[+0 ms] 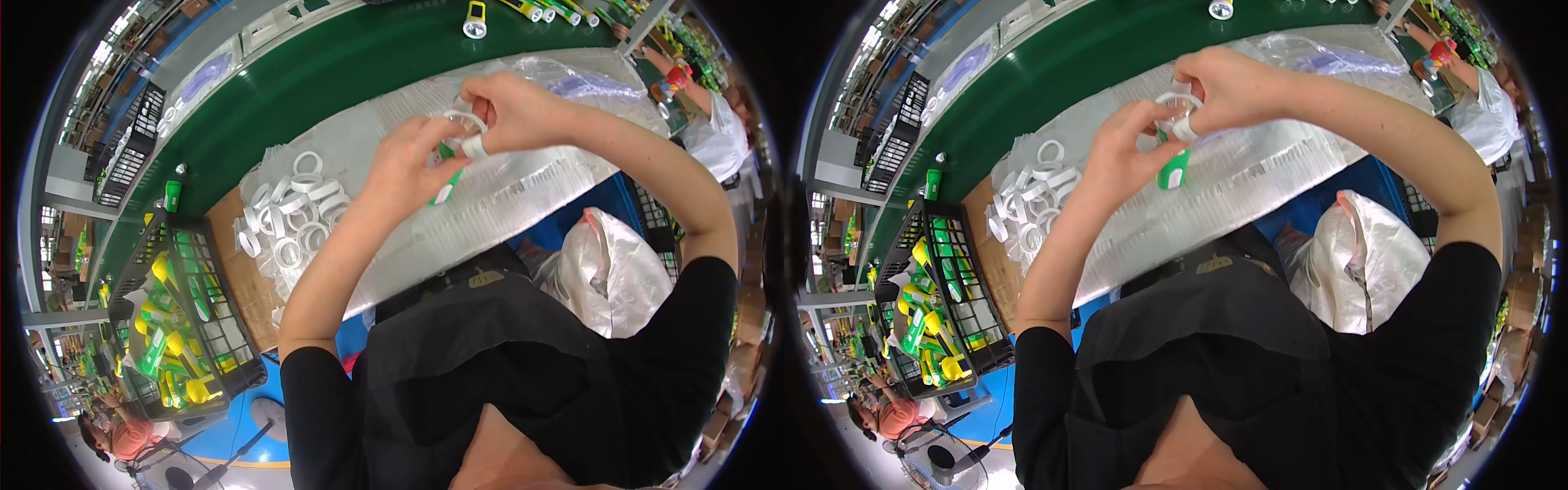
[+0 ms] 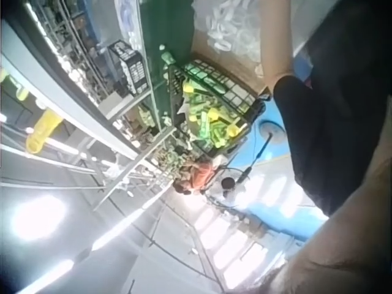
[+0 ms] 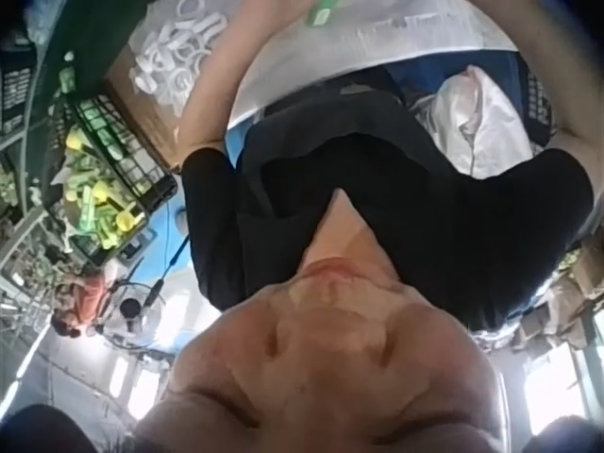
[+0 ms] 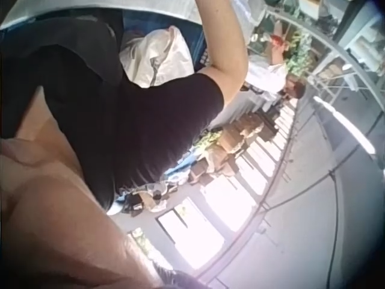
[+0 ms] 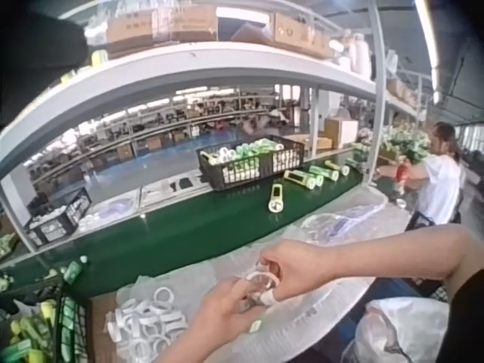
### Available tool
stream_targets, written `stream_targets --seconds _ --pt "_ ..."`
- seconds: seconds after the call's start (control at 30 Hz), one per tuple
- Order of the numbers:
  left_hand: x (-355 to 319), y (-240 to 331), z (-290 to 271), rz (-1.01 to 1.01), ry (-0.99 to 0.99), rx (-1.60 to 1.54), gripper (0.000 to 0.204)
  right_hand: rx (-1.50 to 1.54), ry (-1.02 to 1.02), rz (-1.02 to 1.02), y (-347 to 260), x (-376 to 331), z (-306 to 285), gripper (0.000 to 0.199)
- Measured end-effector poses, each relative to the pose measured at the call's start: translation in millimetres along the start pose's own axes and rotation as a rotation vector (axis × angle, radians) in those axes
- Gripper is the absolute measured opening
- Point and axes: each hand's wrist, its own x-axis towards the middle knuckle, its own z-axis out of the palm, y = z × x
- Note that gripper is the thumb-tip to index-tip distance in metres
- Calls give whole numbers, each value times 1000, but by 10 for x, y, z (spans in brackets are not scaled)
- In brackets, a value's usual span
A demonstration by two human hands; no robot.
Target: Assemble portable flashlights by attaching lens caps and reflectors to the flashlight bodies.
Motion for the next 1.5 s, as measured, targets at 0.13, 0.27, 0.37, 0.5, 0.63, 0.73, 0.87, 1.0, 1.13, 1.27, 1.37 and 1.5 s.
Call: stream_targets --seconds 0.13,0.27,0.37,0.5,0.63,0.73,0.87,1.0,1.13,1.27,1.37,1.5 --pt "-35 0 -12 -43 0 -24 40 -85 64 -1 -57 -54 69 52" --pt "-31 -48 -1 54 60 -76 36 -207 34 -328 85 86 62 43" --pt "-83 16 98 40 96 46 35 -369 71 -579 151 84 227 37" --pt "-102 32 101 -31 100 82 35 -447 291 -251 -54 34 450 44" --pt "-69 -70 135 11 159 58 35 -422 268 -20 -141 54 452 42" --pt "23 -154 136 7 179 71 34 -400 281 -6 -131 158 379 41" --pt "-40 -109 75 -46 144 13 33 -462 205 157 -345 149 384 49" --pt "-132 -26 156 -52 146 -21 31 -393 1 -355 -132 122 126 51" --pt "-215 59 175 -43 167 57 30 -464 284 -902 -32 135 234 46" --pt "-223 75 144 -27 165 113 34 -463 145 -368 -276 39 277 40" --pt "-200 -100 188 -72 167 122 34 -539 180 -132 -307 47 360 37" --pt "-43 85 142 -160 208 34 34 -535 249 40 -470 125 366 38"
